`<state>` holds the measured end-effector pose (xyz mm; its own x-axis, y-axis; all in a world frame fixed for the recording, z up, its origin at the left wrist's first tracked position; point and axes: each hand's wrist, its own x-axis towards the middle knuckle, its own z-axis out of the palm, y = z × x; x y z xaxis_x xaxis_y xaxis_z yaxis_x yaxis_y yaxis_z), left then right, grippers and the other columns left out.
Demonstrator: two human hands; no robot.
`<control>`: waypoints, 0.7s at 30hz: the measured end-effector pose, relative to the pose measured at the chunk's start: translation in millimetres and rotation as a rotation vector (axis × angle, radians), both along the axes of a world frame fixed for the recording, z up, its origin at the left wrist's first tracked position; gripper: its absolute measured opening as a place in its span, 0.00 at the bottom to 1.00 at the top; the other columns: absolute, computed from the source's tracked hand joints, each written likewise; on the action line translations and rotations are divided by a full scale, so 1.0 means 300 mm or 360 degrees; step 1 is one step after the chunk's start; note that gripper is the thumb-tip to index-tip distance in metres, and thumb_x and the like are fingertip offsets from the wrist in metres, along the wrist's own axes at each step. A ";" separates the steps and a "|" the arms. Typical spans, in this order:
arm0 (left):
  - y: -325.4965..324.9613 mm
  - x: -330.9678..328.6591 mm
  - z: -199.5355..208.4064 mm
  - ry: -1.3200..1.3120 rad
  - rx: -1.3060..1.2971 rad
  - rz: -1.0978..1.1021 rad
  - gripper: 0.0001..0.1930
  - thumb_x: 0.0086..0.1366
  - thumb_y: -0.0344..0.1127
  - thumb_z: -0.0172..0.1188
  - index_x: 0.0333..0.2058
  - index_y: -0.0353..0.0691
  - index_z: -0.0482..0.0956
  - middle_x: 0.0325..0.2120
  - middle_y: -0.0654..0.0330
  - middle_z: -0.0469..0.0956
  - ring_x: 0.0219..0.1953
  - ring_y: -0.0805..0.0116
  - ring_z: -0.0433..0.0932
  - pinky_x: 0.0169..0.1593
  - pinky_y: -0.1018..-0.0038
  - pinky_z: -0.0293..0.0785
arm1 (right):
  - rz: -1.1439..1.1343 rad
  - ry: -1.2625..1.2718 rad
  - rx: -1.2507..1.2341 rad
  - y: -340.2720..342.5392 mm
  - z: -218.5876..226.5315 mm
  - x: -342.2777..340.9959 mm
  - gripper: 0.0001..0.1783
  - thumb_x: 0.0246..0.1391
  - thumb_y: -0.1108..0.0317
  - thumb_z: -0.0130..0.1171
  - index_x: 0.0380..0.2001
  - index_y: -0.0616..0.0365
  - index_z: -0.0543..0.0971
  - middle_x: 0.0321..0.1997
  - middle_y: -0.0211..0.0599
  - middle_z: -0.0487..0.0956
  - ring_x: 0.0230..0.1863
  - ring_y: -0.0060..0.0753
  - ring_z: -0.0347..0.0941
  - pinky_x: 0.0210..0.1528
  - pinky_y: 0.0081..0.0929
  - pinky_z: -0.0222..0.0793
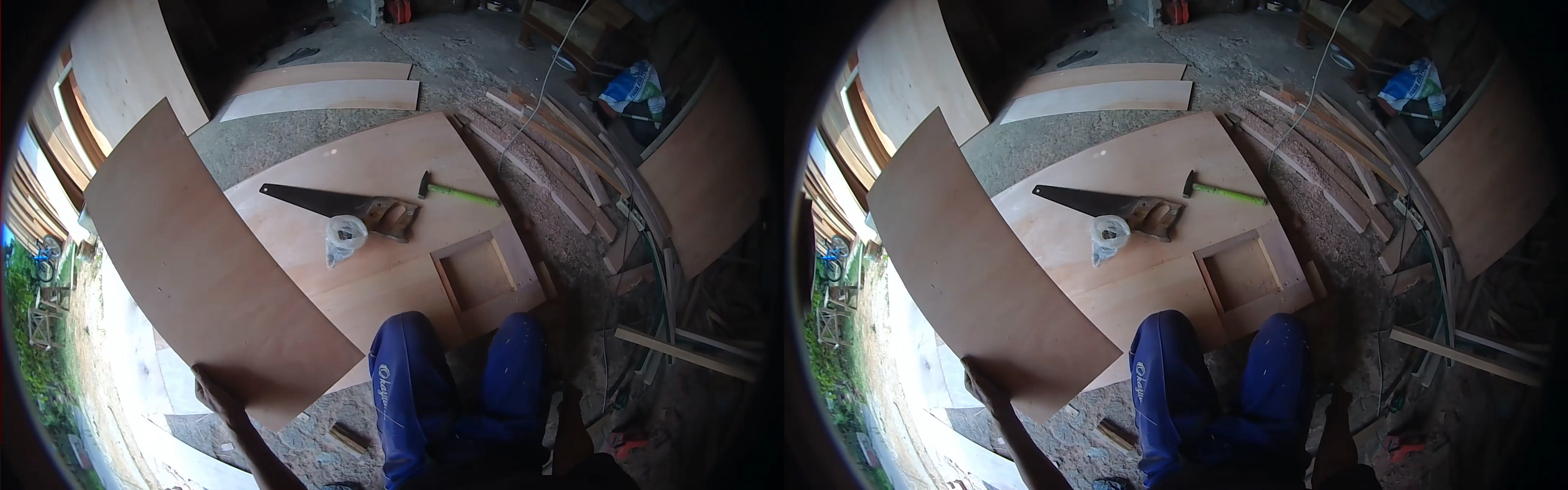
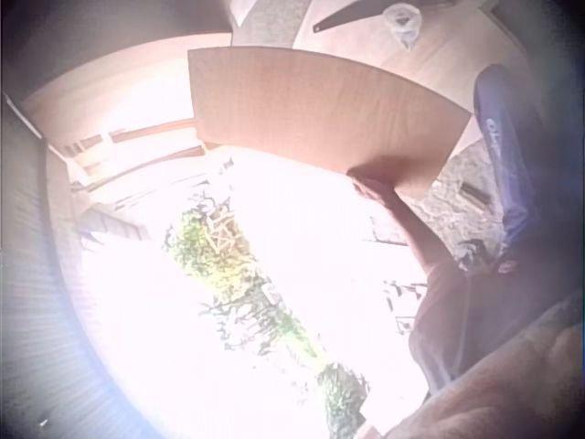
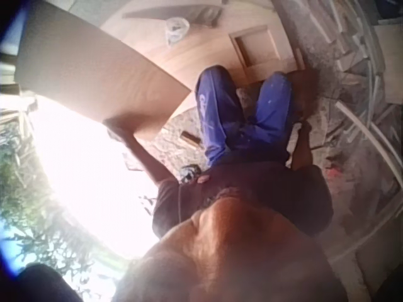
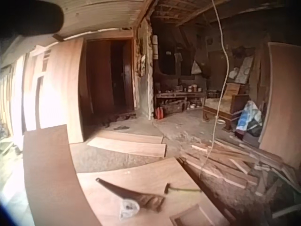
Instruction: The person hammers nails into a small wooden frame, then measures and marks a larger plywood board using a ruler and pencil. They cut the marked board with a hand saw and later hammer nails into the cut piece to join it with other wooden components.
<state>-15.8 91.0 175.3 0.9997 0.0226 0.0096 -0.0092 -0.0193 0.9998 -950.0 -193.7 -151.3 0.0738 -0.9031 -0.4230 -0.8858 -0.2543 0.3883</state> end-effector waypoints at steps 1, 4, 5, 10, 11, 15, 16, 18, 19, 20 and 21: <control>0.022 0.003 -0.067 0.0042 0.0083 0.0008 0.29 0.75 0.56 0.52 0.49 0.30 0.79 0.40 0.57 0.79 0.40 0.67 0.73 0.46 0.67 0.73 | -0.0075 -0.0017 -0.0004 -0.036 0.031 -0.066 0.21 0.61 0.57 0.57 0.52 0.58 0.78 0.48 0.50 0.80 0.50 0.48 0.78 0.52 0.45 0.74; 0.025 0.009 -0.141 0.0114 0.0058 0.0029 0.27 0.74 0.56 0.53 0.43 0.32 0.81 0.35 0.59 0.78 0.36 0.68 0.71 0.41 0.69 0.71 | -0.0228 -0.0314 -0.0683 -0.374 0.258 -0.053 0.17 0.57 0.57 0.56 0.38 0.58 0.84 0.42 0.52 0.83 0.45 0.54 0.80 0.52 0.49 0.73; 0.014 0.002 -0.141 0.0099 0.0146 -0.0050 0.27 0.74 0.56 0.53 0.41 0.33 0.82 0.33 0.60 0.78 0.35 0.69 0.71 0.40 0.69 0.71 | -0.0333 -0.0513 -0.0863 -0.294 0.215 0.051 0.17 0.56 0.56 0.55 0.35 0.58 0.84 0.40 0.50 0.84 0.43 0.53 0.81 0.52 0.48 0.73; 0.084 0.078 -0.039 -0.0134 0.0350 -0.0012 0.26 0.74 0.56 0.53 0.37 0.32 0.81 0.30 0.61 0.77 0.32 0.70 0.70 0.36 0.69 0.70 | -0.0610 -0.1417 -0.0475 -0.706 0.533 0.906 0.20 0.59 0.65 0.56 0.53 0.55 0.81 0.49 0.50 0.83 0.51 0.50 0.80 0.54 0.37 0.74; 0.080 0.079 -0.017 -0.0130 0.0319 0.0015 0.26 0.74 0.55 0.53 0.37 0.32 0.81 0.29 0.62 0.76 0.31 0.71 0.69 0.35 0.70 0.69 | -0.0434 -0.1419 -0.0447 -0.772 0.628 1.081 0.19 0.59 0.64 0.57 0.53 0.56 0.81 0.49 0.51 0.82 0.52 0.51 0.80 0.54 0.38 0.74; 0.024 0.026 0.014 0.0087 0.0437 0.0040 0.28 0.74 0.59 0.49 0.51 0.35 0.69 0.44 0.53 0.71 0.47 0.60 0.66 0.47 0.59 0.67 | 0.0067 -0.1238 -0.0342 -0.968 0.783 1.419 0.21 0.61 0.67 0.55 0.58 0.53 0.76 0.58 0.50 0.78 0.58 0.54 0.74 0.60 0.44 0.69; 0.018 0.011 0.028 0.0167 0.0516 0.0044 0.29 0.74 0.60 0.48 0.55 0.36 0.66 0.48 0.50 0.70 0.51 0.58 0.65 0.50 0.57 0.66 | 0.0160 -0.1239 -0.0336 -0.997 0.770 1.492 0.23 0.61 0.68 0.54 0.60 0.52 0.75 0.60 0.49 0.76 0.61 0.53 0.72 0.63 0.45 0.67; 0.020 -0.025 0.088 0.0368 0.0714 0.0080 0.33 0.74 0.61 0.46 0.62 0.37 0.61 0.56 0.46 0.67 0.59 0.52 0.63 0.56 0.51 0.65 | 0.0319 -0.0966 -0.0261 -1.040 0.752 1.660 0.29 0.60 0.69 0.51 0.66 0.51 0.68 0.69 0.47 0.67 0.69 0.50 0.63 0.69 0.47 0.60; 0.028 -0.048 0.132 0.0510 0.0842 0.0094 0.35 0.74 0.62 0.45 0.65 0.38 0.58 0.60 0.44 0.66 0.63 0.50 0.62 0.59 0.49 0.65 | 0.0413 -0.0825 -0.0229 -1.056 0.756 1.725 0.31 0.60 0.69 0.49 0.68 0.50 0.65 0.73 0.46 0.62 0.73 0.49 0.59 0.72 0.48 0.57; 0.049 -0.067 0.177 0.0622 0.0945 0.0119 0.38 0.74 0.63 0.44 0.69 0.38 0.55 0.63 0.41 0.64 0.67 0.47 0.61 0.62 0.46 0.64 | 0.0358 -0.0868 -0.0188 -1.070 0.771 1.798 0.33 0.60 0.69 0.49 0.70 0.50 0.63 0.75 0.45 0.60 0.74 0.50 0.57 0.73 0.50 0.55; 0.071 -0.084 0.224 0.0721 0.1032 0.0119 0.41 0.74 0.64 0.43 0.73 0.39 0.52 0.67 0.39 0.63 0.71 0.44 0.60 0.65 0.43 0.64 | 0.0310 -0.0907 -0.0143 -1.074 0.796 1.870 0.34 0.59 0.69 0.49 0.71 0.50 0.61 0.76 0.45 0.57 0.75 0.51 0.55 0.74 0.51 0.52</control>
<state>-40.9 112.2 242.5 0.9055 0.2190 -0.3635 0.4202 -0.5833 0.6951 -389.0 -515.8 87.6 0.4338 -0.8805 -0.1909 -0.9009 -0.4210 -0.1057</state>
